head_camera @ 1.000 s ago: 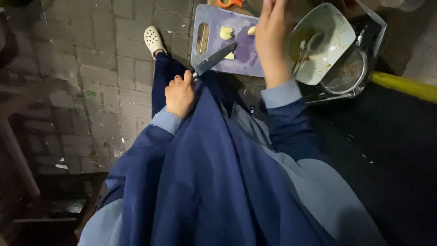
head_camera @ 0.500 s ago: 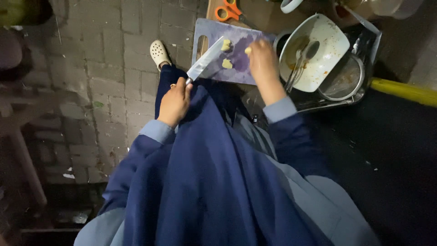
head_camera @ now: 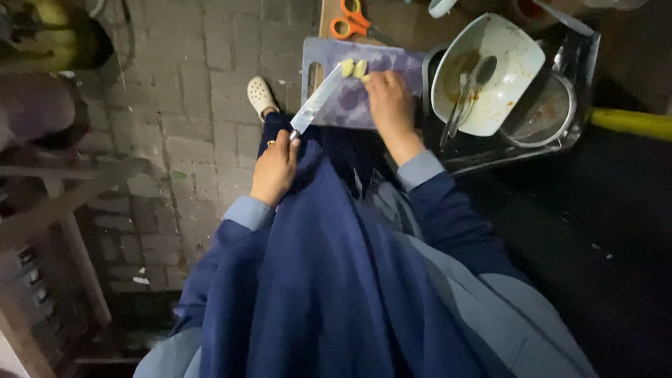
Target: The person places garlic cloves on a cutting board and uses a knife to slice and mince them. The person repeatedly chops the garlic into smaller pieces and gathers them into a pile on the board.
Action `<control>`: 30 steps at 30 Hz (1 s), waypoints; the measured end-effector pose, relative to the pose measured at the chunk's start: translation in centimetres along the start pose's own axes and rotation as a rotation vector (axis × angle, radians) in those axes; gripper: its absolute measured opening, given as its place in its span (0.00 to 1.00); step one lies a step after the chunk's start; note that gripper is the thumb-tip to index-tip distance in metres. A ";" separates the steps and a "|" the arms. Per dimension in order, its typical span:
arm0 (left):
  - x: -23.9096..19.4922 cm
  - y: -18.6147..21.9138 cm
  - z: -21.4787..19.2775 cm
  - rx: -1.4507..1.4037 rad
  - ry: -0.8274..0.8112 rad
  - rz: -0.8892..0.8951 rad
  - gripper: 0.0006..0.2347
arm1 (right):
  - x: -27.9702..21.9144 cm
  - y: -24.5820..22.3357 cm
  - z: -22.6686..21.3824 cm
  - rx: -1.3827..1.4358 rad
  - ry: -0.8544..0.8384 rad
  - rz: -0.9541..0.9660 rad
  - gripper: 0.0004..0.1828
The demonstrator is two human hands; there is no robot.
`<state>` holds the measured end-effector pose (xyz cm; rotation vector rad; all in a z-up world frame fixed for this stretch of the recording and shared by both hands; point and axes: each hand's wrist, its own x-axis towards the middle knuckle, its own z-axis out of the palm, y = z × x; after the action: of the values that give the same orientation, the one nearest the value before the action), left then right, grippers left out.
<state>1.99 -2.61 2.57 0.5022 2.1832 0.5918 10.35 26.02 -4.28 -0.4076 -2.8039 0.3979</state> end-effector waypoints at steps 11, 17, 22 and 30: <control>-0.1 -0.5 1.1 0.086 0.035 0.047 0.13 | -1.5 -3.0 -3.7 0.095 -0.263 -0.030 0.12; 0.6 0.2 1.9 0.151 0.096 0.152 0.12 | -1.8 -2.3 -5.7 0.223 -0.095 0.104 0.13; 1.5 -0.4 4.1 0.291 0.205 0.243 0.12 | -1.8 -2.2 -6.6 0.238 -0.067 0.107 0.08; 0.9 0.0 0.5 0.128 0.170 0.103 0.12 | -2.1 -3.5 -1.1 0.506 -0.187 0.336 0.15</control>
<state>1.90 -1.99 1.75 0.6568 2.3786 0.5702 11.79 22.44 -2.65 -0.7491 -2.6615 1.2384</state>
